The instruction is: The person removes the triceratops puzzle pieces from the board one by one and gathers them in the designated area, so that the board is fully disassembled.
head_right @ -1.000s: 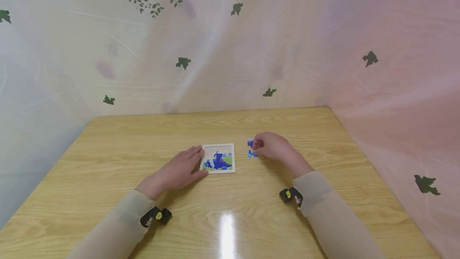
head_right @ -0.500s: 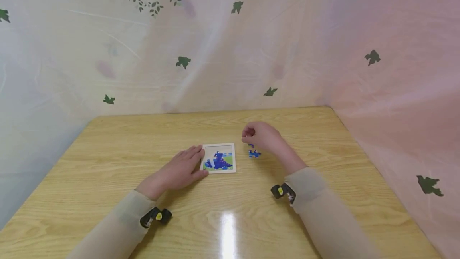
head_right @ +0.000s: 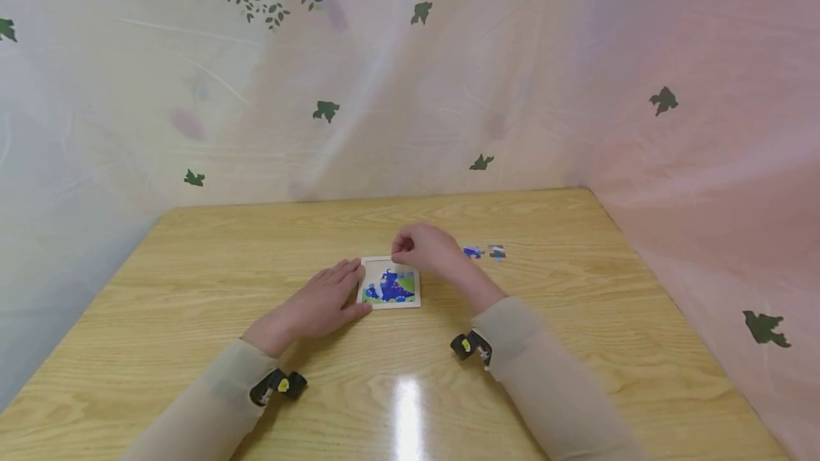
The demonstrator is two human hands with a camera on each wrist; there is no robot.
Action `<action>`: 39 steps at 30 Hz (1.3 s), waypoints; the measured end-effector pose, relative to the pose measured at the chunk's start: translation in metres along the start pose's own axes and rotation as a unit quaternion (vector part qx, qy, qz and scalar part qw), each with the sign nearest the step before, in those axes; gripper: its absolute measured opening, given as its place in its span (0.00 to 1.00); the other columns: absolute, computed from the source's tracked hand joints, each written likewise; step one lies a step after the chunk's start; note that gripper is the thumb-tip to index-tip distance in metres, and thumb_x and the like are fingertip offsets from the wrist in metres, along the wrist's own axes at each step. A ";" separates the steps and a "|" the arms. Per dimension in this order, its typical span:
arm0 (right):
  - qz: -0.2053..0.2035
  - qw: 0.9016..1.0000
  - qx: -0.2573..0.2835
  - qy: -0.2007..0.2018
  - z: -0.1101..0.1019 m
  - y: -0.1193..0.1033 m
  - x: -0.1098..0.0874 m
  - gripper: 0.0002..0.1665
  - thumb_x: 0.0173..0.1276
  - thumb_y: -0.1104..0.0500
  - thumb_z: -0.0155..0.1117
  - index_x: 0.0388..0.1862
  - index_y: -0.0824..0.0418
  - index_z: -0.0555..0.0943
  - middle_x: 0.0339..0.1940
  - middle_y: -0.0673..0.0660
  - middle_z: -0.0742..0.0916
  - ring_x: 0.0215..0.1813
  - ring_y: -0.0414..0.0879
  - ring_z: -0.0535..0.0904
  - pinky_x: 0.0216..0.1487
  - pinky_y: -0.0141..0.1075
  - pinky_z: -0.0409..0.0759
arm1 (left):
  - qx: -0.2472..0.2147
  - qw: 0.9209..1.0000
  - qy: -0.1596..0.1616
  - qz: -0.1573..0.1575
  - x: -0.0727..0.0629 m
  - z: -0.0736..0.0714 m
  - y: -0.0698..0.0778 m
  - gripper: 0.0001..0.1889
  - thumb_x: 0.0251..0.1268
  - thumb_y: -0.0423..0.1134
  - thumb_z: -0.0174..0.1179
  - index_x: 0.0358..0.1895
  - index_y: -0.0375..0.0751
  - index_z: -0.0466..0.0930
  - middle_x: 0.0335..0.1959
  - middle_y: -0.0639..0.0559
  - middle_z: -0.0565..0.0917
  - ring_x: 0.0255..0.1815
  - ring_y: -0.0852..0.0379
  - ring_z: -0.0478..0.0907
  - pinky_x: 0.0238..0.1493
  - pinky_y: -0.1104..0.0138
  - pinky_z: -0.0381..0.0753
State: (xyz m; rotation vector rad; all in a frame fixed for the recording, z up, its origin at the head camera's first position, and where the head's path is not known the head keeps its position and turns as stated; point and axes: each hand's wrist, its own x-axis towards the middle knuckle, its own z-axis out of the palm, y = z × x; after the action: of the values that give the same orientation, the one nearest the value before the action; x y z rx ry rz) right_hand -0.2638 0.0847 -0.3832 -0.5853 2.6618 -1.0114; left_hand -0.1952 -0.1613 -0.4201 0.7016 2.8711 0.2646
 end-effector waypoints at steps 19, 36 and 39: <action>0.013 0.997 -0.040 -0.066 0.022 -0.003 0.002 0.14 0.73 0.59 0.80 0.55 0.56 0.89 0.42 0.51 0.86 0.46 0.47 0.81 0.53 0.42 0.83 | 0.001 1.000 0.001 0.007 0.000 -0.003 0.001 0.42 0.88 0.59 0.54 0.87 0.30 0.58 0.90 0.34 0.55 0.90 0.35 0.50 0.89 0.42 0.51; 0.020 0.997 -0.042 -0.068 0.023 -0.002 0.003 0.19 0.72 0.60 0.82 0.58 0.57 0.86 0.42 0.52 0.85 0.45 0.47 0.80 0.51 0.41 0.83 | -0.002 1.000 -0.001 0.011 0.001 -0.002 -0.002 0.43 0.87 0.60 0.55 0.87 0.30 0.58 0.90 0.34 0.55 0.90 0.36 0.50 0.89 0.42 0.51; 0.017 0.997 -0.042 -0.066 0.023 -0.002 0.003 0.20 0.71 0.59 0.82 0.57 0.55 0.84 0.41 0.53 0.85 0.43 0.47 0.80 0.47 0.40 0.82 | -0.004 1.000 -0.003 0.010 0.001 -0.004 -0.001 0.43 0.87 0.59 0.55 0.87 0.30 0.58 0.90 0.34 0.55 0.90 0.36 0.50 0.89 0.42 0.51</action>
State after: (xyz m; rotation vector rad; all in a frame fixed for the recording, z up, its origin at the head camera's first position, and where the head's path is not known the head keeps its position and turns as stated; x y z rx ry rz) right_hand -0.2576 0.0685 -0.3987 -0.5985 2.5976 -0.8258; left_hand -0.1971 -0.1627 -0.4170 0.7277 2.8567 0.2754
